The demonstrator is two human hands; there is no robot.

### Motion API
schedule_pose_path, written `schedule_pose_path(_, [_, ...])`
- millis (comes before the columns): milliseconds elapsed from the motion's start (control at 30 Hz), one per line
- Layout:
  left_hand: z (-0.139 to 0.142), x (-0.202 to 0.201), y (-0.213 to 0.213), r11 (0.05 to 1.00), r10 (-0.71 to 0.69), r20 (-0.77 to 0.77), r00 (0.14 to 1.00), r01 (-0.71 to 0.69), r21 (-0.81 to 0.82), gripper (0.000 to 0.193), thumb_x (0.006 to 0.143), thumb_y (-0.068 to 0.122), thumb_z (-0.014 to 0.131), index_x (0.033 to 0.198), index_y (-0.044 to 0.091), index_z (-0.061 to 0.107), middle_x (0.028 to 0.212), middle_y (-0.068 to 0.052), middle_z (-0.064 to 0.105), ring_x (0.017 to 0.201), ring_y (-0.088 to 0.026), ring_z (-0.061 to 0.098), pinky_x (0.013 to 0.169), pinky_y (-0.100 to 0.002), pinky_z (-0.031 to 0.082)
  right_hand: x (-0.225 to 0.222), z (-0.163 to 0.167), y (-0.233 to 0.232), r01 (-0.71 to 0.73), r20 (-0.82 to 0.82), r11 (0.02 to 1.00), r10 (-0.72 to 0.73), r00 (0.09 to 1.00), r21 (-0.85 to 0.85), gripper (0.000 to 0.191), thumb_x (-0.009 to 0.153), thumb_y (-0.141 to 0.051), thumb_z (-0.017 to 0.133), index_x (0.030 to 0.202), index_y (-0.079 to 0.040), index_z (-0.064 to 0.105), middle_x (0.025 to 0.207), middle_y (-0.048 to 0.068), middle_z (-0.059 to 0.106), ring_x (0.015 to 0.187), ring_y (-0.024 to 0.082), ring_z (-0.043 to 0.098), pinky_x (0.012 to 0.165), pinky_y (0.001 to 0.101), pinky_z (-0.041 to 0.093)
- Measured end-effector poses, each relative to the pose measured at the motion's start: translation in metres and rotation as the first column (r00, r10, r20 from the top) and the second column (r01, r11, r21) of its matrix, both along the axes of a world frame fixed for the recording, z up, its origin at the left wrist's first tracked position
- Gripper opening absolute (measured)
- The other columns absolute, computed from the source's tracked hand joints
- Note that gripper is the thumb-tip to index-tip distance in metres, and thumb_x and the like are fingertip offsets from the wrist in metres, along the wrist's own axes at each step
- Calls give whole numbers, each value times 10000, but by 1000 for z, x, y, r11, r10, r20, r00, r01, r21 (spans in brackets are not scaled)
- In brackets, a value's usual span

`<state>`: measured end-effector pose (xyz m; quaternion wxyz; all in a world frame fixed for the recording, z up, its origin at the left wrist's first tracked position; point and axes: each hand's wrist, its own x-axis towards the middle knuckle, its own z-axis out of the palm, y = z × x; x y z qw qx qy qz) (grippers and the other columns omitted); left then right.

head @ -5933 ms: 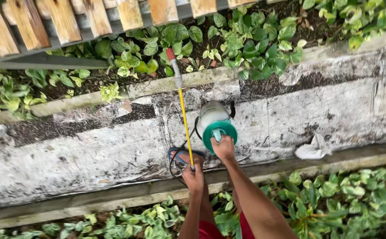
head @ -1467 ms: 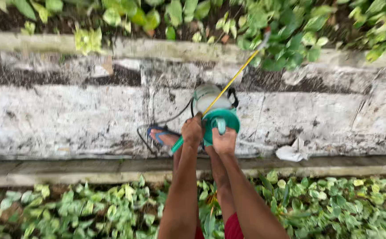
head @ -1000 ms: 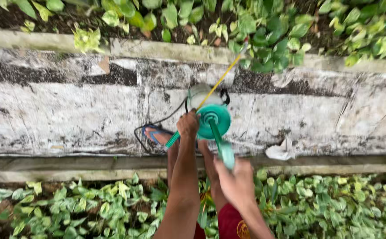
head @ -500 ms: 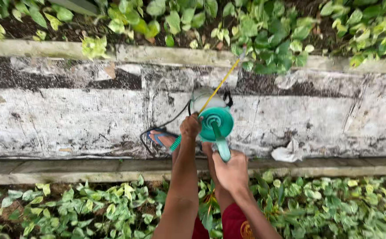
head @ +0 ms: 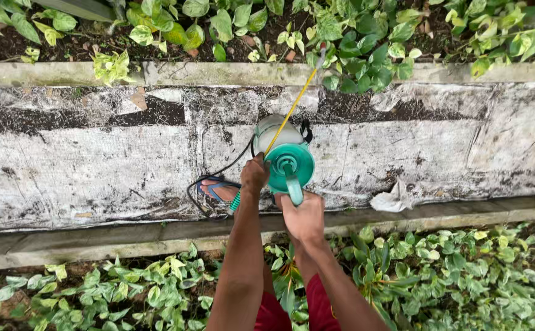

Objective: The person uses a handheld pump sprayer to mist rows of potted plants on a slatted metal shelf in a nursery. They move along the shelf, spraying the foliage and soil of many small pots, then refill the sprayer tank from a nearby water source.

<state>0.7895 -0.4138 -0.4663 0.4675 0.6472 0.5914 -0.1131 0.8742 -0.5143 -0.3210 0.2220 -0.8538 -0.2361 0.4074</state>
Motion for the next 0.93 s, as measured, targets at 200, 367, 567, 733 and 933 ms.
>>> schedule_pose_path(200, [1,0,-2,999,42,-7,999,-42,-15,348,956,385,608,1197,133,619,1022,-254,714,975,-492,670,847,-584,534,1,-7,0,18,-24,999,-18,1000,30,206,838,-208,713,788,-10,742,601,121,692,513,177,659,551,377,543])
schedule_pose_path(367, [4,-1,-9,997,78,-14,997,-78,30,386,935,402,623,1228,150,608,1007,-277,698,948,-514,661,829,-597,526,-3,-13,-4,43,-43,995,-40,998,90,178,839,-182,719,783,-15,746,592,102,684,520,144,636,543,352,527])
schedule_pose_path(567, [6,0,-10,998,62,-32,998,-61,35,341,954,407,620,1177,149,611,1014,-276,701,961,-510,666,844,-594,526,-1,-25,-5,93,-83,987,-83,993,129,132,834,-141,694,816,-27,758,607,80,693,554,98,636,558,329,534])
schedule_pose_path(733, [12,-5,-16,998,56,-32,998,-55,19,334,970,404,598,1183,147,603,1003,-259,714,959,-499,672,846,-589,533,-11,-28,-13,141,-108,968,-120,987,209,121,850,-130,692,868,-27,752,643,75,697,609,81,608,586,325,531])
schedule_pose_path(933, [14,1,-14,999,47,-16,999,-46,24,340,988,416,589,1181,138,608,1004,-269,716,961,-510,676,852,-590,534,-1,-45,-12,67,-34,989,-63,997,134,117,817,-143,705,824,-37,754,644,108,706,558,167,683,592,351,547])
